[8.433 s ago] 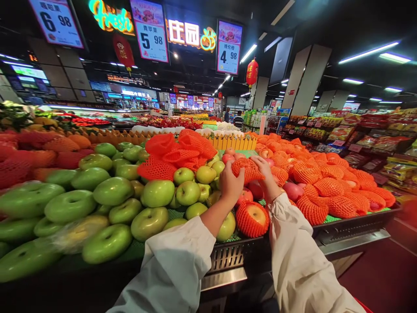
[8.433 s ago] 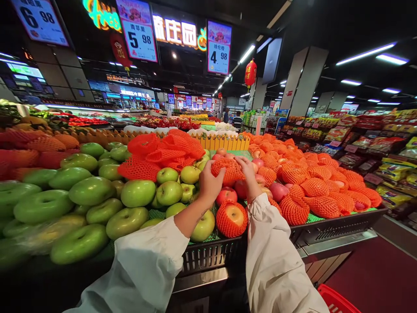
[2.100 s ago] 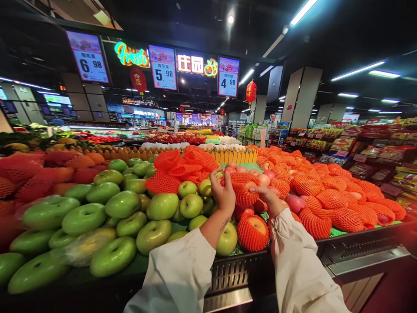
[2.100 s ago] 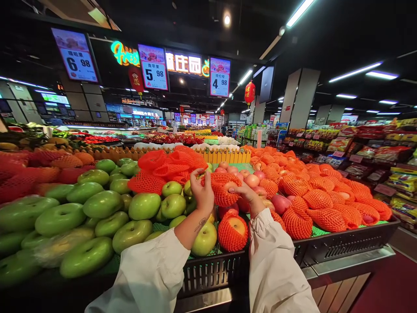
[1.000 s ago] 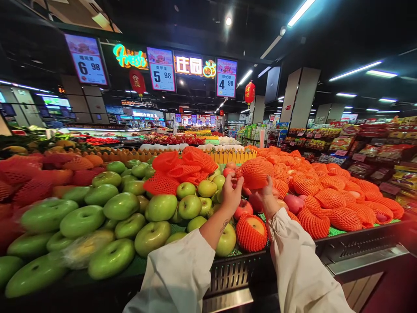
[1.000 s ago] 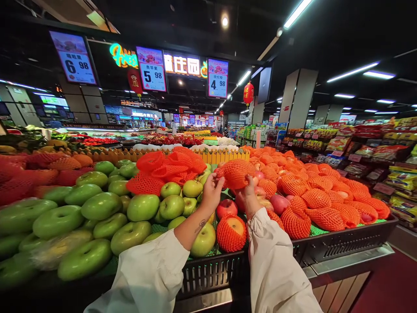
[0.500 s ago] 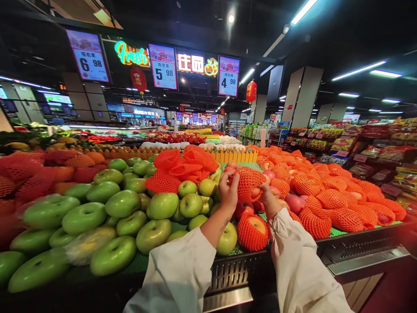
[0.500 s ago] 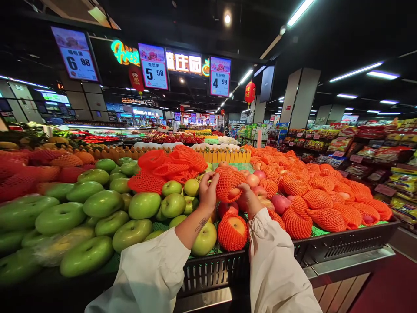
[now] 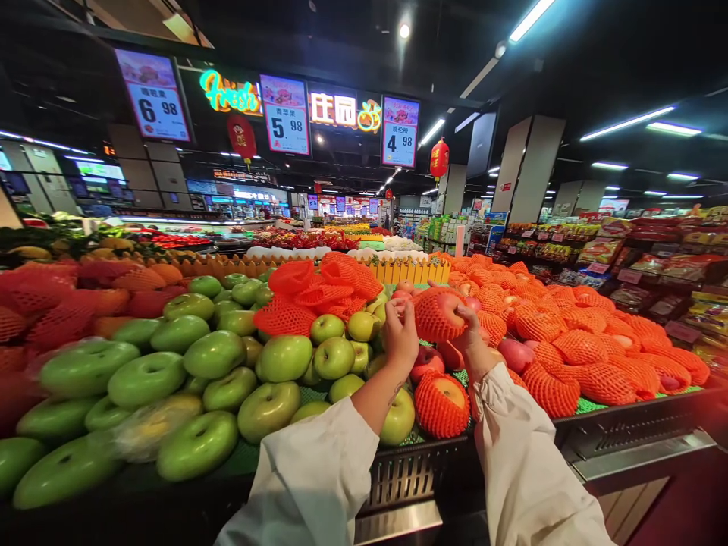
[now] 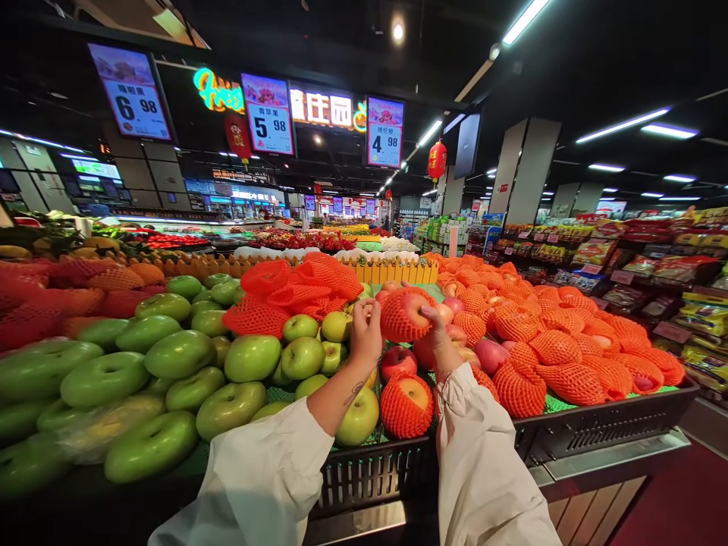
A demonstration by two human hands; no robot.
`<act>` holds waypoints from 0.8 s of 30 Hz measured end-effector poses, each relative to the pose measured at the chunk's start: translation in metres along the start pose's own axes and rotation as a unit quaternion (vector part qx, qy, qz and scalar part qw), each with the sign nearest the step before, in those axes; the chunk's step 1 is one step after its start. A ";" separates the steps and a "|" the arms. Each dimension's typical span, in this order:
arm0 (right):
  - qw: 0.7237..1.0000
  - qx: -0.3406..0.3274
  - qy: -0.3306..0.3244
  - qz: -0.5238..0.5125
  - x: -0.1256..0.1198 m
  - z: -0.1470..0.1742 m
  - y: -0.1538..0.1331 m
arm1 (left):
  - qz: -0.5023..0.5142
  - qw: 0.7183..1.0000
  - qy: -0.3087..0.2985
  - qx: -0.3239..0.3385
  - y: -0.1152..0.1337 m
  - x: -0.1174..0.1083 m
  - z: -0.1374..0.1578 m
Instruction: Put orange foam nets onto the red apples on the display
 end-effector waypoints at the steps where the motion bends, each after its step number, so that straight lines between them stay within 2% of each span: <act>1: 1.000 -0.001 -0.004 -0.004 0.003 -0.005 0.001 | -0.013 0.999 -0.010 0.033 0.004 -0.001 0.002; 3: 1.000 -0.005 -0.001 -0.026 0.008 -0.011 0.002 | -0.052 0.990 -0.025 0.131 0.011 -0.002 0.006; 5: 0.998 -0.001 0.006 -0.060 0.009 -0.013 0.004 | -0.097 0.969 -0.041 0.225 0.017 -0.003 0.009; 7: 0.996 0.016 -0.005 -0.093 0.009 -0.013 0.007 | -0.135 0.950 -0.069 0.272 0.021 -0.003 0.012; 11: 0.991 0.062 -0.044 -0.108 0.007 -0.010 0.012 | -0.212 0.930 -0.138 0.268 0.023 -0.002 0.014; 15: 0.990 0.099 -0.071 -0.067 0.006 -0.005 0.016 | -0.237 0.933 -0.155 0.221 0.021 -0.003 0.014; 19: 0.992 0.091 -0.083 -0.030 0.006 -0.004 0.016 | -0.235 0.939 -0.110 0.227 0.021 -0.003 0.014; 24: 0.996 0.025 -0.091 -0.002 0.008 -0.013 0.007 | -0.223 0.938 -0.029 0.264 0.019 -0.001 0.015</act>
Point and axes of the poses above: each hand's wrist, its own z-axis away from the middle knuckle, its own x-axis out of the palm, y = z × x, the point moved 1 cm from there along -z, towards the middle knuckle, and after that the axes turned 1 degree about -y, right-handed, at the moved point
